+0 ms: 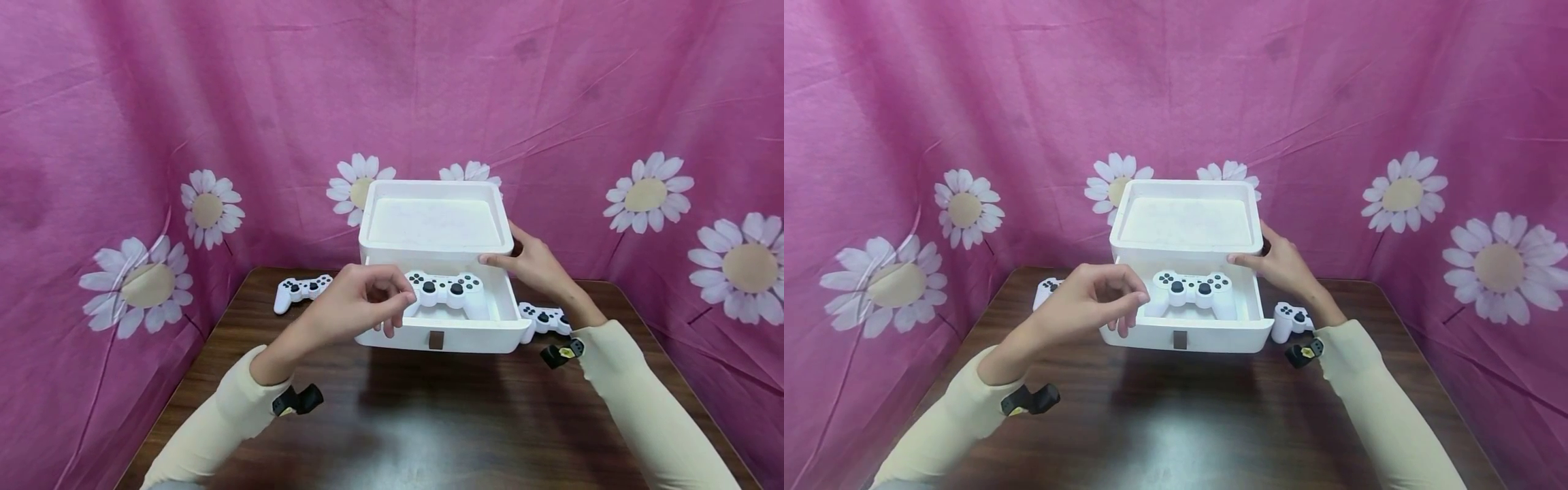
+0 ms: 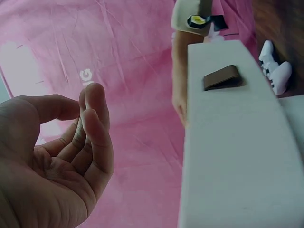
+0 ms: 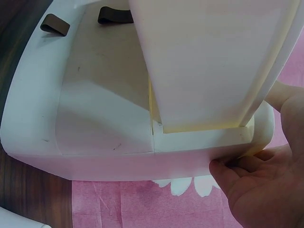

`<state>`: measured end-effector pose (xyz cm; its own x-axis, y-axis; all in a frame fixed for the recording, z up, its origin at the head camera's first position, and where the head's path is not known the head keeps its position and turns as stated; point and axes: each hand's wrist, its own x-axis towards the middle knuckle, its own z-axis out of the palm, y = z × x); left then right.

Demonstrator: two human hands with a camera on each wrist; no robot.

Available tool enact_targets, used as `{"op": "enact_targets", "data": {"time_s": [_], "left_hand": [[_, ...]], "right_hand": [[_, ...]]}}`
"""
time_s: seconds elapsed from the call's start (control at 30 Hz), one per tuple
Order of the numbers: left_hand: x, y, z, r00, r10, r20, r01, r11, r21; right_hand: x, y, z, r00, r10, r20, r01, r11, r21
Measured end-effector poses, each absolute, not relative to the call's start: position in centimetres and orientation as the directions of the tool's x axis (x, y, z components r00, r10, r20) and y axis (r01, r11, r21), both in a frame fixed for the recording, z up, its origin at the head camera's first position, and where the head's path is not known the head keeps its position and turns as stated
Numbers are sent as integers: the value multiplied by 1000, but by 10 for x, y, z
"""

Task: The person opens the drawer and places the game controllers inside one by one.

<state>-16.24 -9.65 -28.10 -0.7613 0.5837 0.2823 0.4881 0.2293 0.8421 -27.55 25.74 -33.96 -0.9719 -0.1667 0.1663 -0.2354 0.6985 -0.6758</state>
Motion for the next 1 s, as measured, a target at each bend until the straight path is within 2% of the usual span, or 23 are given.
{"op": "enact_targets", "data": {"time_s": [0.2,0.67,1.0], "left_hand": [[-163,-95,-303,-768,581,271,465,215,859],[-154,-89,-346,-805,574,148,326,220,919],[-147,-86,-367,-839,524,149,313,240,919]], "right_hand": [[-276,257,-340,-970,-164,177,-241,705,-667],[-275,258,-338,-973,-156,171,-231,703,-673],[-275,257,-340,-973,-157,166,-229,699,-678]]}}
